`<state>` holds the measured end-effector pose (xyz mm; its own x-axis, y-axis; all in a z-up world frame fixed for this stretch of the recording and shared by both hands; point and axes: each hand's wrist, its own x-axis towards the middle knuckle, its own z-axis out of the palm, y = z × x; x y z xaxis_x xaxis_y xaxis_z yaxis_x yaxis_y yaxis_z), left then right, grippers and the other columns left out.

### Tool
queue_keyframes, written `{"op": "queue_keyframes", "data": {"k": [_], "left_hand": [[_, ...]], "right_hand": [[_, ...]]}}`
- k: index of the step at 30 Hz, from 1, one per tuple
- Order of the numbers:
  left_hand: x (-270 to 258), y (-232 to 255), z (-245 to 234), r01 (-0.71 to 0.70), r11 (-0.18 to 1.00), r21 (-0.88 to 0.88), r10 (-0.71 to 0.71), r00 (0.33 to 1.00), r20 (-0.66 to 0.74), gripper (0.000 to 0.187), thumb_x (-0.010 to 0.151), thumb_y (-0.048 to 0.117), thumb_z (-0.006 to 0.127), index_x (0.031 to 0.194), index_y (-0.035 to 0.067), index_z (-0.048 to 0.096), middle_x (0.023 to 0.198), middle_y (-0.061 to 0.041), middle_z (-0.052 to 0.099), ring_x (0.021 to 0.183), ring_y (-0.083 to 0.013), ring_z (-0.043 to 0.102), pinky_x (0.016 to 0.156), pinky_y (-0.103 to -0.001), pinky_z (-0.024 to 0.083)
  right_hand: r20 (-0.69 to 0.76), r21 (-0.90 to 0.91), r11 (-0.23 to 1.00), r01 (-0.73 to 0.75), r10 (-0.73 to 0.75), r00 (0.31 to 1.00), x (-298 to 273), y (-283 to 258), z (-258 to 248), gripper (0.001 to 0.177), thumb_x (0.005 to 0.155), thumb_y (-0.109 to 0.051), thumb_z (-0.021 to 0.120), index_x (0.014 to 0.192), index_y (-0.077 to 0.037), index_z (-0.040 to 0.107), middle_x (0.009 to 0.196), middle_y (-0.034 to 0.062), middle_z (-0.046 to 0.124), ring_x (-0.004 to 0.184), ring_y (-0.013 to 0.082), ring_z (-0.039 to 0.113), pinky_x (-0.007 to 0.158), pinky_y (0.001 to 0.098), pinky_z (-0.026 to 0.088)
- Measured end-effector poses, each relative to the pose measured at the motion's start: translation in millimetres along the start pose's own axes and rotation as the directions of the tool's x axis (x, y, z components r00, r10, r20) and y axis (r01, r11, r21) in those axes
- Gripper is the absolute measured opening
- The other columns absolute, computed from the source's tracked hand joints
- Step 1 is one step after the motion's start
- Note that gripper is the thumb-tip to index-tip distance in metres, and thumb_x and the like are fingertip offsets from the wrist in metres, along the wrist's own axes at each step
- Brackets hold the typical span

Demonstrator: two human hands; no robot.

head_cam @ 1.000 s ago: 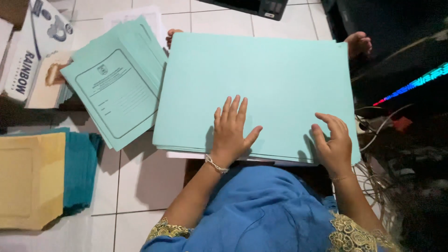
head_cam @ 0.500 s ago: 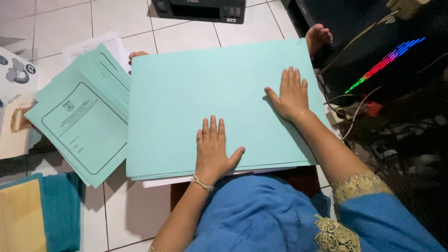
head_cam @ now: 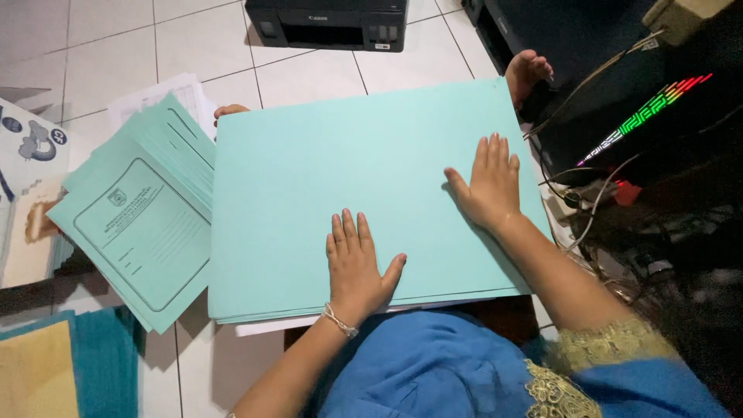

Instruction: The person repeatedly folds light blue paper sheets in half, smooths the crease with both hands, and places the folded sheet onto a stack to the left. The process is repeated for multiple sheets.

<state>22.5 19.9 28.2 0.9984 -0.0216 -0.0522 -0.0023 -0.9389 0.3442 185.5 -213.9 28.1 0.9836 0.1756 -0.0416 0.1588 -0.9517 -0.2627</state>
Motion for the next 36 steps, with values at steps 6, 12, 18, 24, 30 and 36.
{"op": "queue_keyframes", "data": {"k": [6,12,18,24,30,36], "left_hand": [[98,-8,-5,-0.023,1.000,-0.005,0.023,0.999,-0.047,0.101,0.096,0.066,0.045,0.156,-0.012,0.021,0.162,-0.038,0.015,0.153,-0.0507,0.008,0.122,-0.060,0.009],[267,-58,3,0.087,0.993,0.080,-0.075,0.987,-0.144,0.095,0.099,0.074,0.035,0.158,0.001,0.028,0.165,-0.023,0.024,0.155,-0.0362,0.016,0.124,-0.053,0.013],[204,-33,-9,0.074,0.994,0.076,-0.068,0.994,-0.083,0.092,0.099,0.069,0.037,0.159,0.000,0.025,0.167,-0.024,0.019,0.156,-0.0376,0.013,0.125,-0.053,0.013],[23,-10,-14,-0.199,0.980,0.011,0.199,0.976,-0.088,0.086,0.100,0.055,0.047,0.156,-0.007,0.027,0.162,-0.033,0.024,0.152,-0.0489,0.017,0.119,-0.060,0.015],[-32,-20,10,-0.210,0.977,0.030,0.211,0.975,-0.063,0.089,0.101,0.062,0.040,0.159,-0.003,0.022,0.164,-0.030,0.019,0.153,-0.0458,0.012,0.119,-0.058,0.010],[-29,-25,17,-0.210,0.973,0.093,0.223,0.960,-0.169,0.092,0.098,0.065,0.044,0.160,0.002,0.021,0.168,-0.019,0.017,0.156,-0.0363,0.014,0.122,-0.054,0.017]], "right_hand": [[-0.076,-0.022,0.999,0.048,-0.050,0.996,-160,20,28,0.098,0.099,-0.070,0.034,0.159,0.006,0.020,0.163,0.0364,0.019,0.153,0.0502,0.013,0.118,0.0639,0.012],[-0.119,0.055,0.998,-0.009,0.016,0.993,-166,19,33,0.094,0.100,-0.070,0.030,0.160,0.001,0.023,0.167,0.0311,0.016,0.155,0.0453,0.011,0.119,0.0591,0.006],[-0.065,0.051,0.999,-0.012,0.016,0.998,-165,17,27,0.095,0.100,-0.070,0.031,0.160,0.003,0.018,0.166,0.0330,0.011,0.156,0.0468,0.006,0.119,0.0616,0.005],[0.112,0.014,1.000,0.017,-0.018,0.994,-137,17,15,0.101,0.098,-0.074,0.032,0.161,0.003,0.014,0.167,0.0335,0.008,0.156,0.0457,0.003,0.119,0.0630,0.005],[0.080,-0.039,0.996,0.074,-0.071,0.994,17,3,2,0.097,0.101,-0.072,0.024,0.161,0.003,0.018,0.169,0.0283,0.013,0.158,0.0411,0.007,0.124,0.0590,0.006],[-0.043,-0.011,0.995,0.096,-0.097,0.994,151,14,1,0.080,0.103,-0.058,0.032,0.158,0.000,0.027,0.167,0.0200,0.020,0.155,0.0351,0.011,0.118,0.0617,0.012]]}}
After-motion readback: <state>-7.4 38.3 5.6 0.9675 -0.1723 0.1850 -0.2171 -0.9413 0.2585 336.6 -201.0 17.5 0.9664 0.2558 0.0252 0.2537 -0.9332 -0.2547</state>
